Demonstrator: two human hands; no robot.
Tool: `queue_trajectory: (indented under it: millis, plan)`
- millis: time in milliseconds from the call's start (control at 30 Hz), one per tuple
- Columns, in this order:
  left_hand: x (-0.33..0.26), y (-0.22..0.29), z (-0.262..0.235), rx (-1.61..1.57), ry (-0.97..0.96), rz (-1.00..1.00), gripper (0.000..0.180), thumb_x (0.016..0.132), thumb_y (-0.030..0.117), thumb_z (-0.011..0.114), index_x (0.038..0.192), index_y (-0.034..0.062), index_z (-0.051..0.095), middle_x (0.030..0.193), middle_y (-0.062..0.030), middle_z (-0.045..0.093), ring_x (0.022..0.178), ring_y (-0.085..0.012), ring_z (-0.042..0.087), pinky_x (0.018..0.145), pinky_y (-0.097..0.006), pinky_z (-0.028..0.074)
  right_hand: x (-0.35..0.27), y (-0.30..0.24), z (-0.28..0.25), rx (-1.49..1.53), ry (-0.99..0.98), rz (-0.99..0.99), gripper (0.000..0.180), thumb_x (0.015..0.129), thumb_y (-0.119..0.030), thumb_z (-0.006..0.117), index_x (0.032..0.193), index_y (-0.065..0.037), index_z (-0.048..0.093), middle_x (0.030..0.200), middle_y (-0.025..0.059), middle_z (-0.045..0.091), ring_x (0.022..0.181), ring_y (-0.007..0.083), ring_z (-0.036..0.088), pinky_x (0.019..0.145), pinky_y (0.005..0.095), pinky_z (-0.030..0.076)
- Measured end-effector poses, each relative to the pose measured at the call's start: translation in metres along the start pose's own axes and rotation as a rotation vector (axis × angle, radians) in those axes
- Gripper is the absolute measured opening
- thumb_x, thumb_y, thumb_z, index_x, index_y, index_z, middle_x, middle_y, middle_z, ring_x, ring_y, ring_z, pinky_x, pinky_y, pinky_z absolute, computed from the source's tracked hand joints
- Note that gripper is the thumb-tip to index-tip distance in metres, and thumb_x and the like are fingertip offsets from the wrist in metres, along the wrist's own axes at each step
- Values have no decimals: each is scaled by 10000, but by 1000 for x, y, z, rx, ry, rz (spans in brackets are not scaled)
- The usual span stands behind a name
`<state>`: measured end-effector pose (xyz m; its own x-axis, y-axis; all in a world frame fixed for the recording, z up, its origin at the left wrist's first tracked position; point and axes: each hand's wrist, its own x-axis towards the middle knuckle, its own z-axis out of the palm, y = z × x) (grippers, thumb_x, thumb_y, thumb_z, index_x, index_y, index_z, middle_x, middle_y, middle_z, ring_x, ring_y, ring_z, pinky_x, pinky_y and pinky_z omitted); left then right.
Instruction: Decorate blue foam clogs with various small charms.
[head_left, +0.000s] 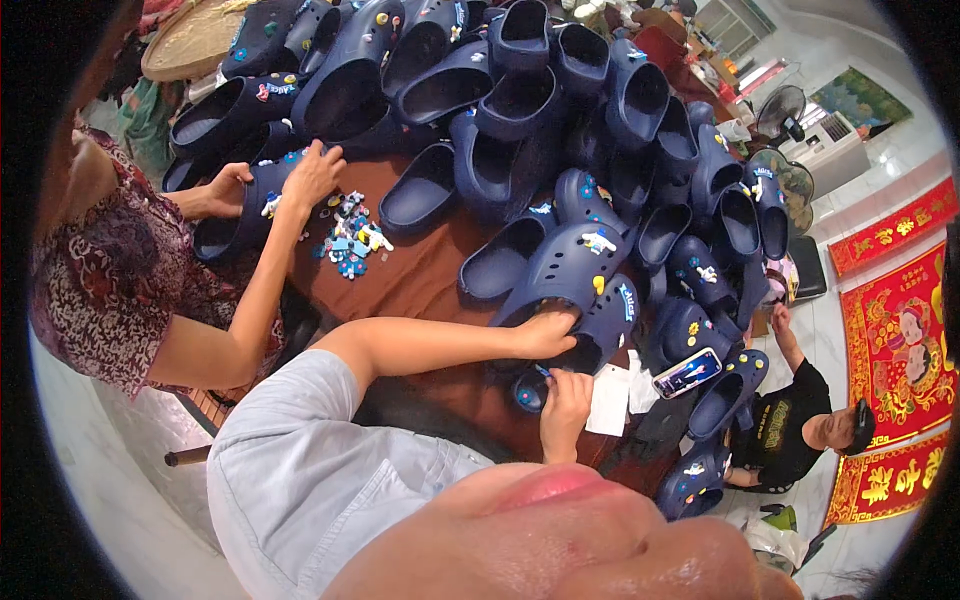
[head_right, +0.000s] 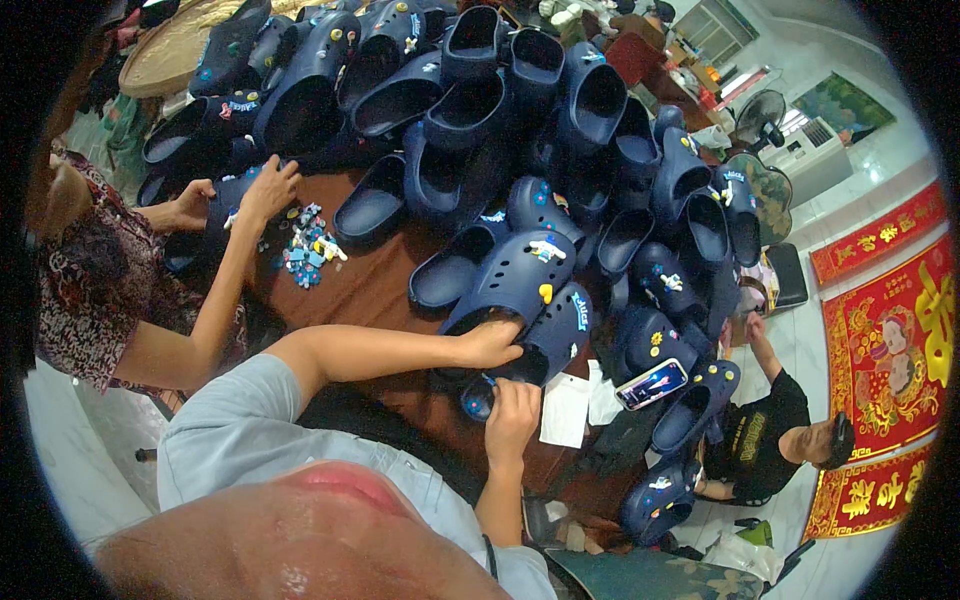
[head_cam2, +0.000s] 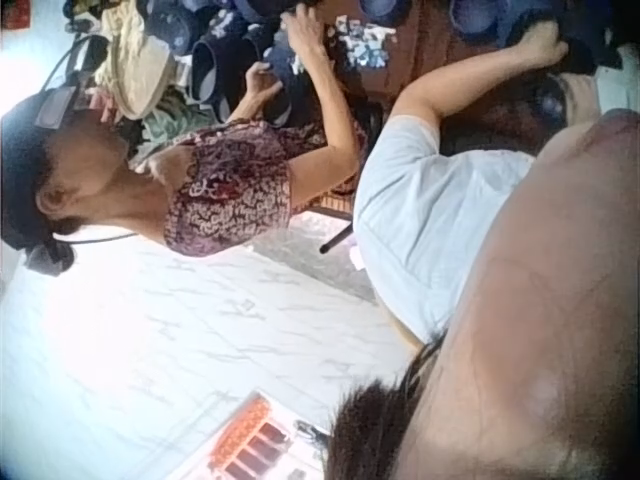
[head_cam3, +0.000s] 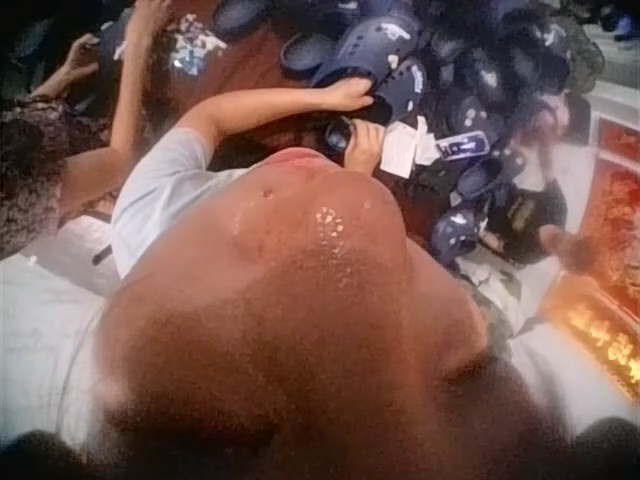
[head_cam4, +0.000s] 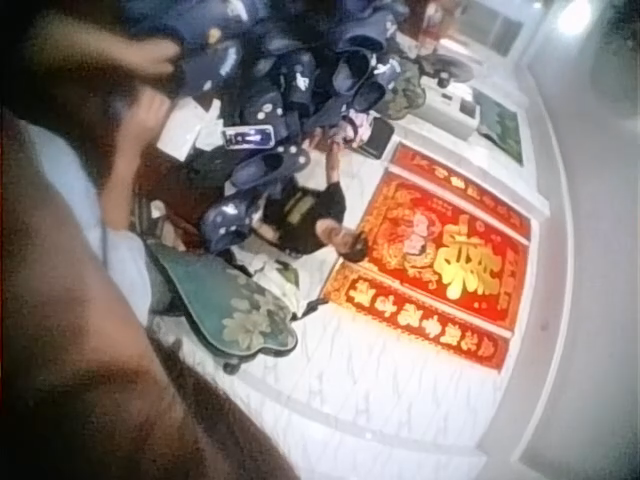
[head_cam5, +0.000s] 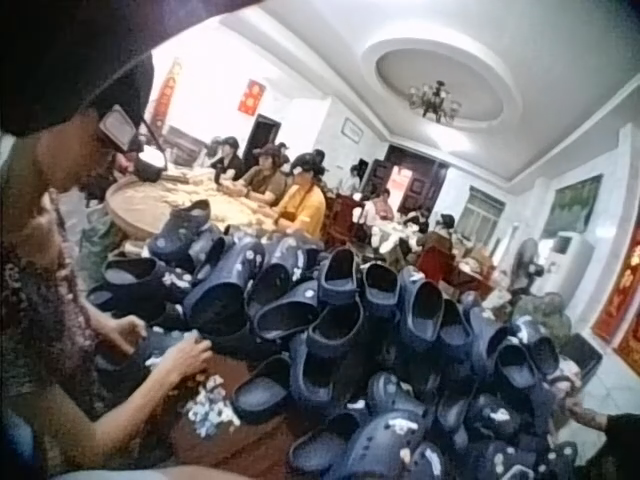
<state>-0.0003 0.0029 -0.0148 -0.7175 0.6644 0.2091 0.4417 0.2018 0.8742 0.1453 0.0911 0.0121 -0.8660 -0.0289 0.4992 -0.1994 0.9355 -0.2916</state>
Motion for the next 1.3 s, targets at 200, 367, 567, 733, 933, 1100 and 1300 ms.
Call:
queue_trajectory:
  millis: [200, 367, 567, 733, 933, 1100, 1300]
  plan:
    - [2, 3, 1, 10, 9, 32, 316, 806, 161, 611, 945, -112, 534, 926, -362, 593, 929, -493, 590, 828, -517, 462, -2, 1, 2, -124, -48, -34, 192, 802, -43, 670, 992, -40, 639, 833, 109, 612, 865, 305, 556, 741, 428, 418]
    - [1, 0, 8, 49, 19, 13, 330, 805, 167, 623, 949, -117, 536, 913, -352, 600, 908, -486, 598, 822, -505, 480, -10, 11, 18, -216, -17, -42, 227, 798, -45, 648, 1022, -61, 614, 848, 98, 610, 873, 295, 556, 710, 434, 399]
    - [-1, 0, 7, 54, 76, 61, 315, 800, 158, 626, 935, -117, 551, 901, -347, 603, 901, -481, 604, 813, -505, 480, -9, 8, 17, -244, -12, -35, 226, 787, -47, 664, 1008, -62, 618, 963, 113, 597, 926, 315, 543, 758, 435, 414]
    - [-2, 5, 2, 64, 87, 73, 327, 803, 170, 630, 937, -118, 554, 872, -334, 611, 858, -481, 608, 789, -503, 488, -9, 7, 15, -230, 34, -42, 194, 781, -67, 682, 968, -62, 635, 1039, 137, 576, 968, 327, 540, 772, 438, 427]
    - [-4, 11, -4, 90, 64, 55, 341, 811, 185, 630, 955, -116, 557, 890, -343, 621, 874, -488, 618, 794, -503, 493, -21, 8, 5, -120, -154, -63, 200, 772, -150, 730, 943, -73, 661, 948, 91, 599, 931, 273, 554, 800, 408, 416]
    - [-2, 4, 2, 69, 111, 92, 338, 807, 182, 633, 950, -116, 558, 889, -346, 622, 880, -486, 621, 797, -509, 492, -19, 2, 6, -170, -228, -123, 139, 789, -122, 675, 918, -71, 658, 888, 87, 602, 890, 261, 563, 831, 415, 398]
    - [-1, 2, 2, 32, 45, 34, 327, 812, 184, 627, 923, -116, 558, 888, -345, 619, 876, -479, 623, 795, -507, 492, -18, 0, 2, -156, -348, -122, 116, 831, -69, 543, 893, -45, 638, 871, 117, 607, 893, 292, 575, 814, 408, 420]
